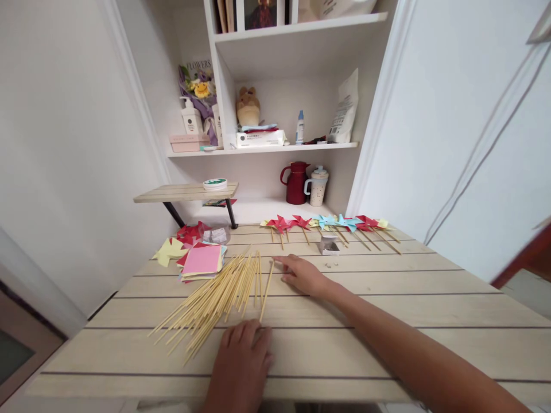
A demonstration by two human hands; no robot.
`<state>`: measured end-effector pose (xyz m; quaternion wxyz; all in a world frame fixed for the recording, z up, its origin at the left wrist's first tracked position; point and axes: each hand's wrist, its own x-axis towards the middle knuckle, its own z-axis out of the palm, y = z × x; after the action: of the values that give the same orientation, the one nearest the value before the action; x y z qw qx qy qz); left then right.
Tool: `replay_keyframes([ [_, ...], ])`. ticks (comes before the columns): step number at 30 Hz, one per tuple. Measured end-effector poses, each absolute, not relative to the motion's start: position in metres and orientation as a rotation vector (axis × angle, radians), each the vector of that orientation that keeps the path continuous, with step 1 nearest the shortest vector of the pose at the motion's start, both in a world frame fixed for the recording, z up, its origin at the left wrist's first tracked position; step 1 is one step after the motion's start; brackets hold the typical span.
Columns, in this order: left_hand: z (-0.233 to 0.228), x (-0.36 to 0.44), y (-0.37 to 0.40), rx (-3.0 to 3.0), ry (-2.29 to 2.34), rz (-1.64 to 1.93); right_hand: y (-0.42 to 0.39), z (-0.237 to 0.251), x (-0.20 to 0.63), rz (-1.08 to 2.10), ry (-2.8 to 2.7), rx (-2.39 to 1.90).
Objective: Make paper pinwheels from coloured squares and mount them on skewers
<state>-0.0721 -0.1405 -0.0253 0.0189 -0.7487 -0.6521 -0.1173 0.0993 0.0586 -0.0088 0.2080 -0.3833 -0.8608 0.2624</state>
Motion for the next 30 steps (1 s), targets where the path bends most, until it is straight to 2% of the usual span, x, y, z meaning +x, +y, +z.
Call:
replay_keyframes([
  [6, 0.017, -0.112, -0.128, -2.152, -1.860, -0.510, 0.042, -0.020, 0.126, 0.858, -2.188, -0.930],
  [12, 0.052, -0.169, -0.079, -1.898, -1.976, -0.223, 0.042, -0.025, 0.151, 0.809, -2.147, -0.982],
  [15, 0.053, -0.193, -0.051, -1.950, -2.143, -0.040, 0.044, -0.024, 0.152, 0.871, -2.178, -0.965],
  [19, 0.048, -0.211, -0.029, -2.066, -2.185, 0.060, 0.046, -0.023, 0.153, 0.798, -2.245, -0.970],
  [30, 0.047, -0.218, -0.037, -2.165, -2.149, -0.065, 0.047, -0.024, 0.154, 0.785, -2.281, -0.964],
])
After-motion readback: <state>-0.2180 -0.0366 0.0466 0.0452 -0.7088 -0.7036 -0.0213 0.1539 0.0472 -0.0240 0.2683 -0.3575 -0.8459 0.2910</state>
